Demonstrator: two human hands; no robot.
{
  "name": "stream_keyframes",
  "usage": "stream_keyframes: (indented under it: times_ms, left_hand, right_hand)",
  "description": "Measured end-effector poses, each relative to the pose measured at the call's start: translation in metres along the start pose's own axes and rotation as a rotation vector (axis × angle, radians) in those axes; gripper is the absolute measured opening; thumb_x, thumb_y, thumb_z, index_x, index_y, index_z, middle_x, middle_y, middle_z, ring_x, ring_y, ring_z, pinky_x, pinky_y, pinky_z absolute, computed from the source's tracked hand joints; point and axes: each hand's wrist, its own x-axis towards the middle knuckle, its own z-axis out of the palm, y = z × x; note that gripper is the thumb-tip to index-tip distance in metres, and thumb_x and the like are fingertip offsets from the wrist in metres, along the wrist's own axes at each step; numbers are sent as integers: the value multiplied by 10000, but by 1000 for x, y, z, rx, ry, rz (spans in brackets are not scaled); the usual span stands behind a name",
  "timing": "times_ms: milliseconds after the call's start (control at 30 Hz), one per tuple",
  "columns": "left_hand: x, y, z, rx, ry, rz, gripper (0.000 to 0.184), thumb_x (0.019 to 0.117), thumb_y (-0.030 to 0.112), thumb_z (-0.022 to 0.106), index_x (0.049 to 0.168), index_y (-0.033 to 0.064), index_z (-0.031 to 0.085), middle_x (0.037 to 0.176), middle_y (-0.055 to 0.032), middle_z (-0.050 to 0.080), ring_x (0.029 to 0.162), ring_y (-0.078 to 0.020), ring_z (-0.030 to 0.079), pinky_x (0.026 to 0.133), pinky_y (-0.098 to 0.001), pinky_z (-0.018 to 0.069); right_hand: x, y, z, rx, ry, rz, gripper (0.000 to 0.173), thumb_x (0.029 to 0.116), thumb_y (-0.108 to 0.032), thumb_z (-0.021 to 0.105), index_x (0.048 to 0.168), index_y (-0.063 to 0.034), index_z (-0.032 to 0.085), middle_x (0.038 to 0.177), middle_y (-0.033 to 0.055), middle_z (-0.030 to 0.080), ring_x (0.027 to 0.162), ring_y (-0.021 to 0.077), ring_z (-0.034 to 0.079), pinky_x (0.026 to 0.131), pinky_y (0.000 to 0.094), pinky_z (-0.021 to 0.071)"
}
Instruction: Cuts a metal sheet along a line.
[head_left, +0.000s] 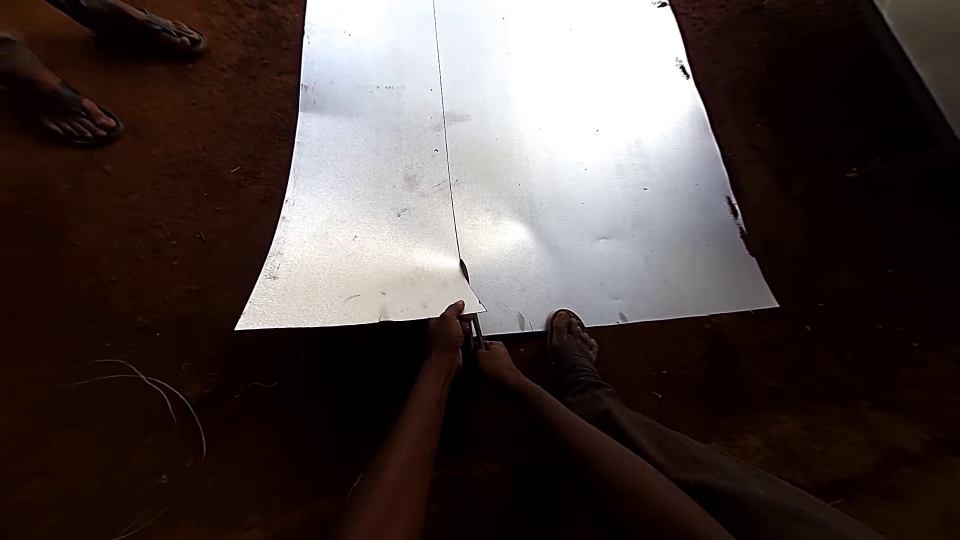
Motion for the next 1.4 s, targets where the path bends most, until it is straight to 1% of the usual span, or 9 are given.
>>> stream_keyframes:
  times_ms: [100, 233, 400, 500, 700, 833, 900, 1067, 1400]
  left_hand:
    - [-1, 2, 1, 2, -5, 2, 265, 1046, 202, 609, 867, 11, 650, 652, -38, 622, 440, -58, 416, 418, -198, 329]
    - [-6, 3, 3, -1, -8, 10, 278, 1046, 189, 609, 845, 1, 652, 639, -40, 610, 440, -61, 419, 420, -195, 333]
    - [-10, 3, 3, 25, -30, 25, 319, 1055, 210, 594, 808, 18, 660, 620, -23, 606, 434, -52, 406, 425, -192, 326]
    - [-10, 4, 3, 26, -22, 25, 313, 1053, 206, 596, 813, 16, 662, 621, -21, 613, 432, -51, 412, 426, -193, 330]
    - [-5, 3, 3, 23, -9, 23, 310, 1055, 196, 594, 812, 12, 655, 625, -29, 616, 433, -54, 417, 423, -194, 326]
    - [0, 2, 4, 3, -6, 20, 256, 1048, 188, 604, 871, 8, 652, 662, -39, 618, 443, -58, 415, 419, -196, 325]
    - [-1, 3, 5, 3, -6, 18, 256, 1049, 190, 601, 872, 12, 650, 658, -34, 615, 442, -58, 410, 419, -196, 319]
    - [-3, 5, 5, -7, 1, 26, 254, 1046, 175, 605, 862, 7, 649, 643, -39, 619, 433, -54, 412, 413, -190, 323]
    - [-6, 8, 6, -9, -11, 18, 313, 1051, 193, 596, 792, 21, 635, 595, -27, 567, 418, -60, 392, 405, -190, 313]
  right_hand:
    - [-8, 2, -11, -123, -74, -95, 254, 970, -137, 561, 1197, -75, 657, 963, 78, 673, 791, 180, 652, 671, 378, 537]
    - [-22, -8, -15, 77, -114, -49, 228, 1031, -109, 485, 1232, -36, 564, 882, 135, 718, 713, 249, 734, 591, 396, 620]
    - [-53, -41, -19, 176, -158, -22, 298, 1066, -102, 426, 1341, -22, 507, 1043, 171, 646, 844, 262, 704, 691, 413, 613]
    - [-59, -56, -25, 177, -166, 14, 179, 1048, -85, 470, 1189, 0, 540, 978, 132, 598, 784, 198, 653, 677, 350, 586]
    - [-53, -53, -21, 130, -139, 29, 139, 1035, -101, 509, 1138, -23, 560, 911, 105, 611, 773, 189, 634, 670, 343, 558]
    - [-31, -39, -24, 104, -175, 66, 204, 1038, -187, 508, 1205, -92, 576, 998, 93, 639, 869, 221, 646, 661, 412, 526]
    - [-31, -39, -20, 146, -180, 74, 116, 1027, -134, 507, 1068, -71, 595, 917, 87, 613, 785, 211, 639, 623, 402, 555]
    - [-27, -31, -12, 183, -183, 123, 216, 1071, -178, 413, 1092, -26, 565, 864, 111, 623, 699, 197, 644, 613, 346, 562]
    - [-9, -21, 1, 151, -44, 151, 174, 1044, -161, 464, 926, -58, 542, 666, 54, 554, 521, 173, 576, 513, 351, 540]
